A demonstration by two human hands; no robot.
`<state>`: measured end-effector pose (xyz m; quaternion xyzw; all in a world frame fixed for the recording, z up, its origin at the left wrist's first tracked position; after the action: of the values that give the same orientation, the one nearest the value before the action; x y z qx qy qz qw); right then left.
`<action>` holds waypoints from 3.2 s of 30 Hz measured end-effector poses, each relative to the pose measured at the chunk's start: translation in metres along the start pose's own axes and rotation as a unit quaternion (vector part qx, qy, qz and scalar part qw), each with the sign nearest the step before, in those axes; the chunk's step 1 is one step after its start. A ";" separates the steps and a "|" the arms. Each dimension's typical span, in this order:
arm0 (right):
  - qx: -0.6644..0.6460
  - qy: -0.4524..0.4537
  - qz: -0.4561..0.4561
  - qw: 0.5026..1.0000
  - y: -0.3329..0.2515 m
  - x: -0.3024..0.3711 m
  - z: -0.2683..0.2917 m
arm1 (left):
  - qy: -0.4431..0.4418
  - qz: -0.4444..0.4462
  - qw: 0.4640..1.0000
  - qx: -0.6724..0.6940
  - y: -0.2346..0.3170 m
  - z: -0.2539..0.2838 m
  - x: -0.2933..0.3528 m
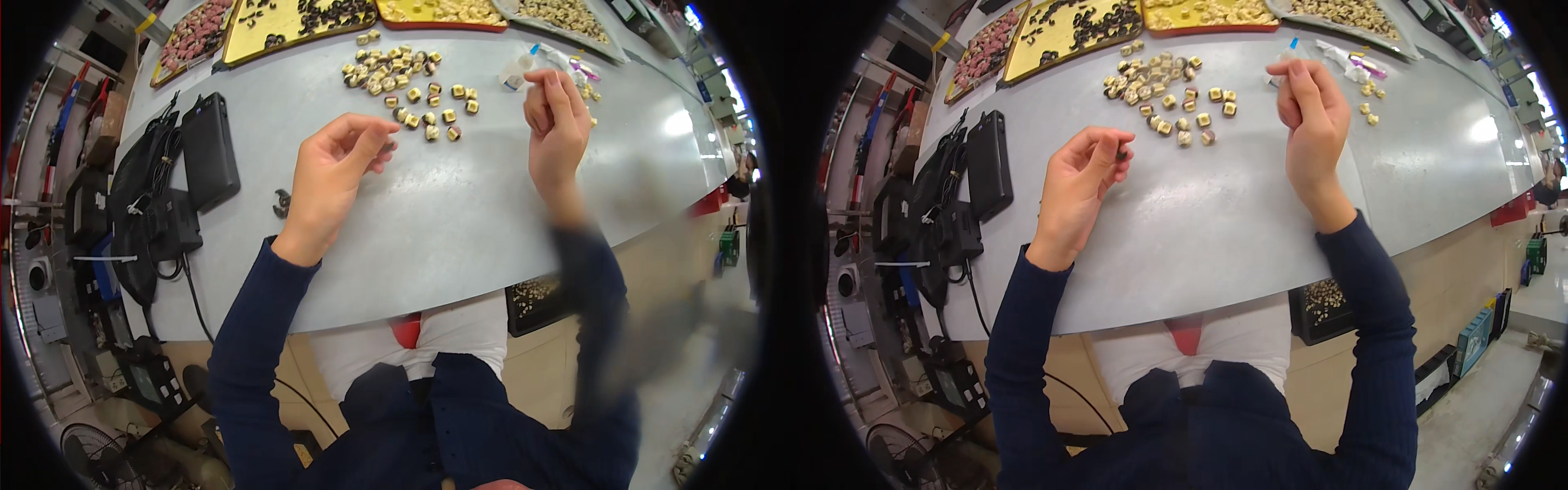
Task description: Applying glue to small black components and assembling them into gold housings on a factory workbench.
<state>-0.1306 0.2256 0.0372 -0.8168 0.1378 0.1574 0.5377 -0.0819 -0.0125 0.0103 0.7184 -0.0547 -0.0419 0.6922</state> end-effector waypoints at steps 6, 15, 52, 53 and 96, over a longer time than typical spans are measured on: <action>0.179 0.198 0.077 0.961 0.017 -0.012 0.051 | -0.007 0.002 0.998 0.057 -0.004 -0.002 0.006; 0.316 0.070 -0.050 0.945 0.043 -0.026 0.055 | -0.032 0.068 0.994 0.076 -0.009 -0.021 0.013; -0.121 -0.224 -0.228 0.940 0.011 0.026 -0.051 | -0.146 0.002 0.989 0.013 -0.009 -0.043 0.020; -0.113 -0.226 -0.221 0.942 0.011 0.027 -0.051 | -0.147 -0.004 0.989 0.006 -0.009 -0.044 0.020; -0.045 -0.230 -0.172 0.957 0.008 0.023 -0.046 | -0.144 -0.007 0.989 -0.038 -0.008 -0.045 0.019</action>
<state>-0.1074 0.1795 0.0385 -0.7931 -0.1392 0.2524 0.5365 -0.0570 0.0298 0.0040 0.6783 -0.1473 -0.1520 0.7037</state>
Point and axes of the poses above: each hand's wrist, its own x-axis away from the middle knuckle, its own z-axis out of the back of the hand, y = z × x, the point moved 6 cm from there along -x, towards the middle knuckle, and after that the axes turned 9 degrees about -x, right-handed, at the moved point
